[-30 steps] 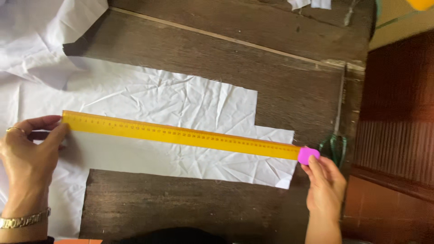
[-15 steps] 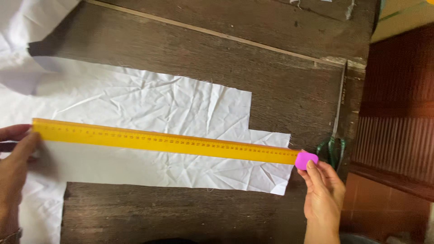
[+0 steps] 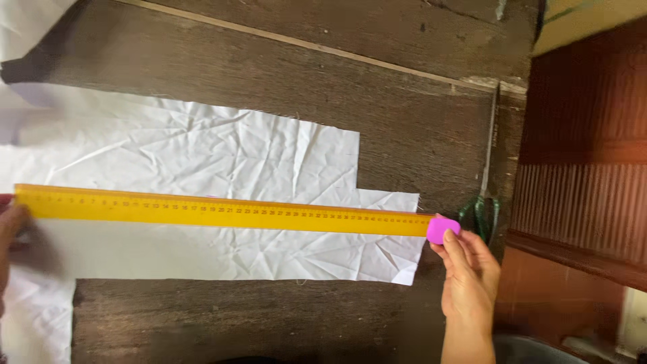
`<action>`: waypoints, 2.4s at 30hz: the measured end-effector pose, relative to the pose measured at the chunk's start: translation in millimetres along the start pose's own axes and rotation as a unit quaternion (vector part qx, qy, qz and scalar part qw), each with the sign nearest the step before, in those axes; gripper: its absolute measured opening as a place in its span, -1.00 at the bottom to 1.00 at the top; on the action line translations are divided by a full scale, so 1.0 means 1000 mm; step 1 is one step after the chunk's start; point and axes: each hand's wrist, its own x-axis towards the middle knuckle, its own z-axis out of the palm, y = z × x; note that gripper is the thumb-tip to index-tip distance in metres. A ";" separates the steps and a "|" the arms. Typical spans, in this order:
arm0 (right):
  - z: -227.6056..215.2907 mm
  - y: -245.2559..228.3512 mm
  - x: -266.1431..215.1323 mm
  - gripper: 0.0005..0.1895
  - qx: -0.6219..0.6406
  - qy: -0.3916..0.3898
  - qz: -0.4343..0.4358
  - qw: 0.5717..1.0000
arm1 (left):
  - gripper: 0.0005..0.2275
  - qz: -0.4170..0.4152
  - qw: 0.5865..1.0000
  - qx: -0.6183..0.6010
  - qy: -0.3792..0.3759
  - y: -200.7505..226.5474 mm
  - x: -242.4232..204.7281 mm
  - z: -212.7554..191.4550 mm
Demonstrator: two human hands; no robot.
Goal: The person measures and marks a white fabric on a wooden table using a yellow ruler and a pink chalk. They draw several straight lines on the fabric and then use green-handled scissors to cut along the marked lines.
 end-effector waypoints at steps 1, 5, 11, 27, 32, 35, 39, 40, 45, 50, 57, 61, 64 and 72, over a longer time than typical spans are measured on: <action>-0.002 0.004 0.002 -0.83 0.002 0.021 -0.003 1.000 | -0.77 -0.057 0.978 0.114 -0.162 0.034 -0.002 -0.016; 0.001 0.002 0.001 -0.83 -0.006 0.013 -0.007 1.000 | -0.77 -0.005 0.989 0.091 -0.117 0.076 -0.023 -0.009; -0.003 0.009 0.003 -0.81 -0.008 0.011 -0.020 1.000 | -0.83 -0.010 0.994 0.107 -0.035 0.134 -0.042 0.002; -0.008 0.012 0.008 -0.83 -0.020 -0.004 -0.018 1.000 | -0.90 -0.008 0.983 0.179 -0.040 0.189 -0.054 0.005; -0.008 0.012 0.010 -0.85 -0.027 -0.024 -0.021 0.999 | -0.91 -0.002 0.982 0.186 -0.043 0.186 -0.053 0.004; -0.007 0.012 0.009 -0.84 -0.030 -0.008 -0.020 0.999 | -0.90 -0.005 0.982 0.186 -0.042 0.187 -0.054 0.003; -0.009 0.014 0.010 -0.84 -0.029 -0.012 -0.025 0.999 | -0.90 -0.005 0.983 0.179 -0.043 0.189 -0.055 0.004; -0.008 0.013 0.010 -0.84 -0.028 -0.010 -0.024 0.999 | -0.90 -0.009 0.983 0.175 -0.044 0.190 -0.055 0.004; -0.003 0.009 0.007 -0.87 -0.031 -0.018 -0.028 0.999 | -0.92 0.006 0.982 0.182 -0.051 0.187 -0.054 0.003; 0.000 0.008 0.006 -0.85 -0.021 -0.001 -0.028 0.999 | -0.90 0.002 0.982 0.180 -0.050 0.180 -0.053 0.002; 0.004 0.004 0.005 -0.84 -0.011 0.003 -0.028 1.000 | -0.86 -0.009 0.991 0.115 -0.063 0.137 -0.047 0.002; 0.002 0.009 0.009 -0.84 -0.001 0.005 -0.022 1.000 | -0.83 -0.019 0.992 0.090 -0.087 0.057 -0.019 -0.009; 0.009 -0.003 0.002 -0.87 -0.013 -0.002 -0.014 1.000 | -0.71 -0.056 0.981 0.116 -0.147 0.064 -0.016 -0.007; 0.010 -0.011 -0.001 -0.88 -0.031 -0.018 -0.005 0.999 | -0.40 -0.258 0.860 0.292 0.329 -0.145 0.024 0.036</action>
